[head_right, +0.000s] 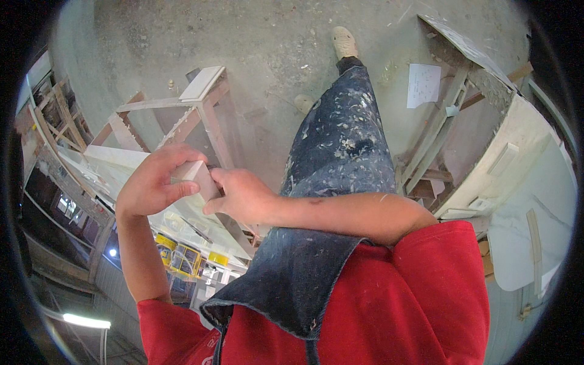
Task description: The person uses a handheld angle grinder to smooth the edge of a white cabinet door, then applies yellow tape along the edge and inspects the fit. The person handles the door and tape by hand and uses the grinder with both hands.
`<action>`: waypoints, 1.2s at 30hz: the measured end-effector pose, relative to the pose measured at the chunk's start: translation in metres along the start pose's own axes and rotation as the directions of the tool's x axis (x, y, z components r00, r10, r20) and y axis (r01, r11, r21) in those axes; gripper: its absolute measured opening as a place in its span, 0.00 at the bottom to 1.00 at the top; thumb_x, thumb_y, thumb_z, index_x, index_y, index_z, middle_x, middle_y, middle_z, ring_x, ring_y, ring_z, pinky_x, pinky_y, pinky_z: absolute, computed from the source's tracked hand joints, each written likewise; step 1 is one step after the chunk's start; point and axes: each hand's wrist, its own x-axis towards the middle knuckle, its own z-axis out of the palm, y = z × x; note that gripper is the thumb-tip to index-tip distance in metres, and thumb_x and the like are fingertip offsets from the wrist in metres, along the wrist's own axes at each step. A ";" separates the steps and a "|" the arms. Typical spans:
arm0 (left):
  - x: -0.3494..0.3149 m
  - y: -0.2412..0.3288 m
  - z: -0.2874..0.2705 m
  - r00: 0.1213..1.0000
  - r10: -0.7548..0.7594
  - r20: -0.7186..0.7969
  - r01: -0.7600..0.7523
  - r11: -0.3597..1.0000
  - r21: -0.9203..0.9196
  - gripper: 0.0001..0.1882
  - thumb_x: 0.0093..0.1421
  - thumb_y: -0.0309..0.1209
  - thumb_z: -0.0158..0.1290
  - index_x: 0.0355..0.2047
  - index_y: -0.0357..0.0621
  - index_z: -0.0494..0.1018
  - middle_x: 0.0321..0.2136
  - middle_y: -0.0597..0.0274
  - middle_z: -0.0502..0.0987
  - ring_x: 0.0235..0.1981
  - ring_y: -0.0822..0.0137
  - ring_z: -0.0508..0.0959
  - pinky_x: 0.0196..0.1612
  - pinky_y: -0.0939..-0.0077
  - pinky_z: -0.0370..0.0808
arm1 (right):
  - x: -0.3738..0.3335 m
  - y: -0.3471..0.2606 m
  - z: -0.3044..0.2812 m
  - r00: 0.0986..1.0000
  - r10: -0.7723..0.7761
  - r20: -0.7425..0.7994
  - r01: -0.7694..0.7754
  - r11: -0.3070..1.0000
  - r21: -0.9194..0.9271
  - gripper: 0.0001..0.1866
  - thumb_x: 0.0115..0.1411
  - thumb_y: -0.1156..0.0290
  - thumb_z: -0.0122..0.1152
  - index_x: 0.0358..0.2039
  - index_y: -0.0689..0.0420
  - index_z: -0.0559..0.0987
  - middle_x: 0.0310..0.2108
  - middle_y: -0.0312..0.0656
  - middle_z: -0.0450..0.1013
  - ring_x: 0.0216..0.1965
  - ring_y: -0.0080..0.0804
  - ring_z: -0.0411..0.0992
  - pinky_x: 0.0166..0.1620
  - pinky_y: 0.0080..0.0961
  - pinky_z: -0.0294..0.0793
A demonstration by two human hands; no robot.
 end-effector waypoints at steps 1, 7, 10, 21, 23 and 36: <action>0.000 0.000 0.000 1.000 -0.005 0.003 0.005 1.000 -0.003 0.28 0.56 0.41 0.68 0.54 0.44 0.76 0.51 0.53 0.79 0.55 0.50 0.77 0.59 0.60 0.71 | 0.001 0.000 -0.001 1.000 0.001 0.005 -0.001 1.000 0.005 0.23 0.49 0.62 0.77 0.37 0.64 0.77 0.34 0.57 0.79 0.39 0.56 0.79 0.41 0.44 0.75; 0.000 0.001 0.000 1.000 0.001 0.000 -0.001 1.000 0.012 0.28 0.55 0.40 0.68 0.54 0.43 0.76 0.51 0.52 0.78 0.55 0.50 0.77 0.59 0.60 0.71 | 0.002 0.003 -0.001 1.000 -0.005 0.003 0.005 1.000 -0.014 0.23 0.47 0.62 0.78 0.36 0.65 0.78 0.34 0.57 0.79 0.38 0.55 0.79 0.41 0.43 0.75; 0.002 0.001 0.000 1.000 0.009 0.000 -0.009 1.000 -0.009 0.27 0.55 0.39 0.68 0.54 0.44 0.76 0.51 0.52 0.79 0.54 0.50 0.77 0.59 0.60 0.72 | 0.003 0.005 -0.001 1.000 0.005 0.007 -0.005 1.000 0.012 0.23 0.47 0.62 0.79 0.36 0.64 0.78 0.34 0.56 0.80 0.38 0.54 0.80 0.41 0.43 0.75; 0.000 0.001 0.001 1.000 -0.004 -0.010 0.003 1.000 -0.027 0.27 0.53 0.35 0.69 0.52 0.44 0.77 0.48 0.54 0.80 0.52 0.51 0.78 0.57 0.61 0.72 | 0.001 -0.012 -0.006 0.987 0.131 0.093 -0.126 0.990 -0.059 0.21 0.54 0.71 0.76 0.46 0.62 0.79 0.42 0.47 0.83 0.43 0.33 0.81 0.49 0.30 0.76; 0.001 0.002 0.001 1.000 -0.010 -0.006 0.010 0.999 -0.040 0.27 0.52 0.34 0.70 0.52 0.44 0.77 0.49 0.54 0.79 0.52 0.51 0.77 0.58 0.61 0.72 | 0.001 -0.013 -0.007 0.988 0.130 0.089 -0.124 0.990 -0.068 0.21 0.54 0.71 0.76 0.46 0.62 0.79 0.41 0.47 0.83 0.43 0.33 0.81 0.48 0.30 0.76; -0.002 0.002 0.002 1.000 -0.008 -0.014 0.008 1.000 0.007 0.27 0.54 0.35 0.69 0.55 0.45 0.76 0.52 0.53 0.78 0.56 0.50 0.76 0.61 0.59 0.70 | 0.003 -0.007 -0.005 0.991 0.107 0.077 -0.103 0.993 -0.058 0.21 0.53 0.72 0.76 0.46 0.62 0.79 0.42 0.47 0.83 0.43 0.33 0.81 0.47 0.30 0.77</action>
